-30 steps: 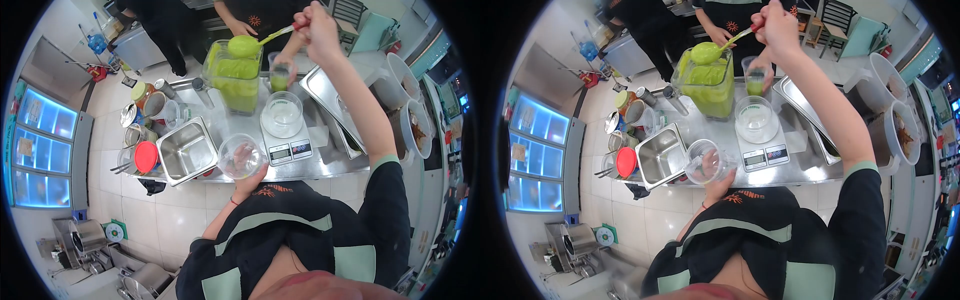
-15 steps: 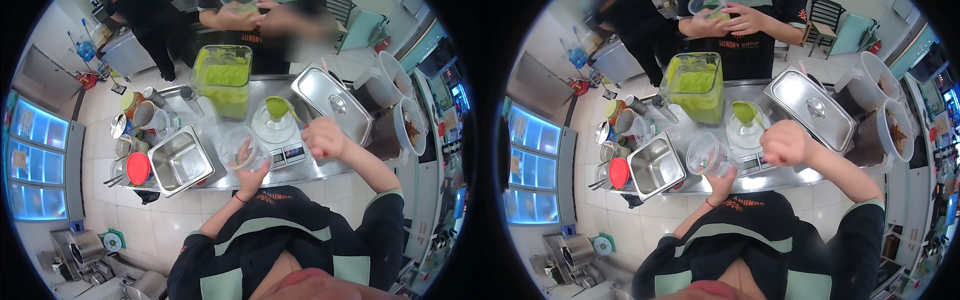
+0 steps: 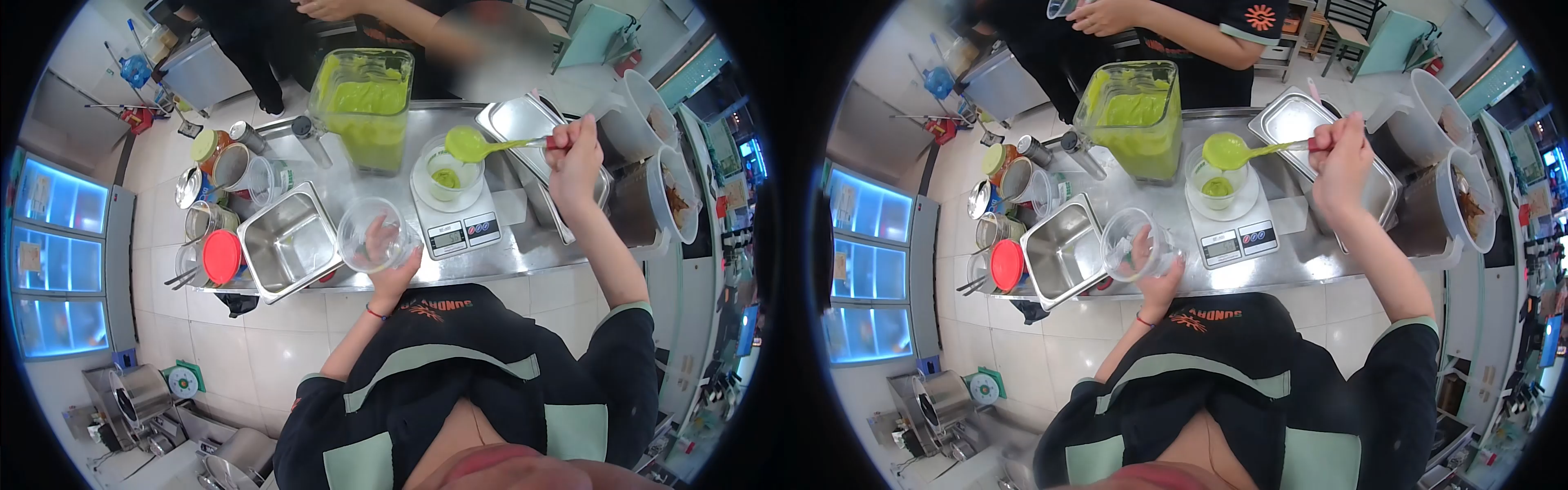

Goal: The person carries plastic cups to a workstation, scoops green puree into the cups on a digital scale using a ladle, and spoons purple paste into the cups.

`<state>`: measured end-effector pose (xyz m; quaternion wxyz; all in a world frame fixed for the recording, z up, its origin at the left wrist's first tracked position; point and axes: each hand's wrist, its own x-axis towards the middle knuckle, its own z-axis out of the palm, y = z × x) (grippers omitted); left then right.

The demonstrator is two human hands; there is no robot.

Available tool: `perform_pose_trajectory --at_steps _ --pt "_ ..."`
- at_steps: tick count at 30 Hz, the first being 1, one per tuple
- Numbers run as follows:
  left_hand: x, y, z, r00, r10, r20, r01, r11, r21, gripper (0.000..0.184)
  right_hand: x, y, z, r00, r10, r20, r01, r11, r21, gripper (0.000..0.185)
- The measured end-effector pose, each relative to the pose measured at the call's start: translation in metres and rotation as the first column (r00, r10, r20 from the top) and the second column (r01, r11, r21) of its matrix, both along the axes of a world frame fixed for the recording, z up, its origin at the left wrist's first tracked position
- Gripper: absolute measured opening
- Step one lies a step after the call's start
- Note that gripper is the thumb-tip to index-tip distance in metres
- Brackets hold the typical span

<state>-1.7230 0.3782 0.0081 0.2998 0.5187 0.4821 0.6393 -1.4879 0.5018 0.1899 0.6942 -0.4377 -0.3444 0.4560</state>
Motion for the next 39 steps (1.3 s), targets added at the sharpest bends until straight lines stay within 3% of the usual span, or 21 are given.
perform_pose_trajectory --at_steps 2,5,7,8,9,10,11,13,15,16,18,19,21,24,25,28,31,33,34,37,39 --pt "-0.004 -0.007 -0.011 0.996 0.037 -0.085 -0.033 0.999 0.042 0.077 0.001 0.005 0.015 0.995 0.019 -0.100 -0.023 0.999 -0.044 0.037" --pt "-0.008 -0.016 -0.020 0.983 0.022 -0.183 -0.035 0.997 -0.069 0.076 -0.006 0.032 0.041 0.985 0.060 -0.162 -0.054 0.998 0.039 0.038" --pt "-0.001 -0.017 -0.018 0.989 -0.008 -0.150 0.008 1.000 0.004 0.077 -0.015 0.061 0.051 0.945 0.312 -0.101 -0.286 0.934 0.213 0.037" --pt "-0.004 -0.018 -0.021 0.965 -0.024 -0.261 0.034 0.999 0.036 0.076 -0.031 0.076 0.055 0.949 0.315 0.023 -0.311 0.920 0.240 0.035" --pt "-0.005 -0.020 -0.042 0.964 -0.017 -0.265 0.029 0.999 0.043 0.076 -0.054 0.090 0.059 0.940 0.307 0.149 -0.337 0.904 0.265 0.034" --pt "-0.005 -0.022 -0.072 0.987 -0.145 0.065 0.152 0.982 -0.111 0.074 -0.074 0.100 0.055 0.873 0.246 0.421 -0.411 0.835 0.366 0.031" --pt "-0.006 -0.022 -0.076 0.978 -0.166 0.123 0.182 0.974 -0.132 0.072 -0.096 0.108 0.047 0.747 0.128 0.652 -0.504 0.749 0.431 0.030" --pt "-0.006 -0.021 -0.084 0.951 -0.195 0.240 0.239 0.956 -0.172 0.069 -0.138 0.112 0.033 0.485 0.201 0.851 -0.717 0.649 0.255 0.017" --pt "-0.007 -0.022 -0.083 0.976 -0.189 0.111 0.206 0.962 -0.178 0.067 -0.170 0.128 0.006 0.218 -0.129 0.968 -0.927 0.283 0.246 0.027" --pt "-0.008 -0.021 -0.081 0.981 -0.183 0.068 0.192 0.965 -0.178 0.067 -0.178 0.127 0.001 0.216 -0.129 0.968 -0.930 0.276 0.244 0.027" --pt "-0.010 -0.019 -0.077 0.964 -0.166 -0.210 0.160 0.986 -0.046 0.073 -0.189 0.120 -0.004 0.251 0.110 0.962 -0.872 0.458 0.175 0.036" --pt "-0.010 -0.019 -0.074 0.945 -0.143 -0.295 0.150 0.989 0.000 0.075 -0.190 0.119 -0.001 0.244 0.116 0.963 -0.878 0.448 0.169 0.036" --pt "-0.006 -0.020 -0.071 0.974 -0.060 -0.219 0.071 0.997 0.044 0.065 -0.184 0.119 0.012 0.553 0.387 0.738 -0.672 0.731 0.120 0.047" --pt "-0.004 -0.018 -0.070 0.980 -0.064 -0.189 0.071 0.997 0.031 0.058 -0.174 0.130 0.016 0.711 0.381 0.591 -0.568 0.807 0.163 0.052" --pt "-0.004 -0.017 -0.071 0.979 -0.076 -0.189 0.082 0.996 0.022 0.057 -0.168 0.134 0.015 0.711 0.386 0.588 -0.569 0.807 0.159 0.052" --pt "-0.005 -0.017 -0.068 0.979 -0.061 -0.193 0.070 0.997 0.040 0.056 -0.157 0.142 0.014 0.874 0.442 0.201 -0.461 0.886 0.055 0.043" --pt "-0.009 -0.019 -0.049 0.953 0.008 -0.302 0.010 0.998 0.060 0.064 -0.142 0.136 0.024 0.902 0.426 0.074 -0.428 0.904 0.013 0.042" --pt "-0.011 -0.020 -0.033 0.881 0.057 -0.469 -0.057 0.998 0.014 0.091 -0.130 0.135 0.031 0.912 0.406 0.063 -0.409 0.912 0.036 0.042" --pt "-0.002 -0.017 -0.038 0.965 0.120 -0.233 -0.111 0.992 0.051 0.088 -0.120 0.141 0.031 0.936 0.344 0.068 -0.349 0.934 0.073 0.040" --pt "-0.003 -0.017 -0.016 0.981 0.094 -0.167 -0.116 0.985 -0.128 0.082 -0.094 0.135 0.051 0.960 0.276 -0.036 -0.270 0.954 0.131 0.038" --pt "-0.002 -0.015 -0.014 0.989 0.109 -0.104 -0.119 0.988 -0.096 0.077 -0.067 0.120 0.065 0.951 0.310 -0.005 -0.302 0.930 0.211 0.038"
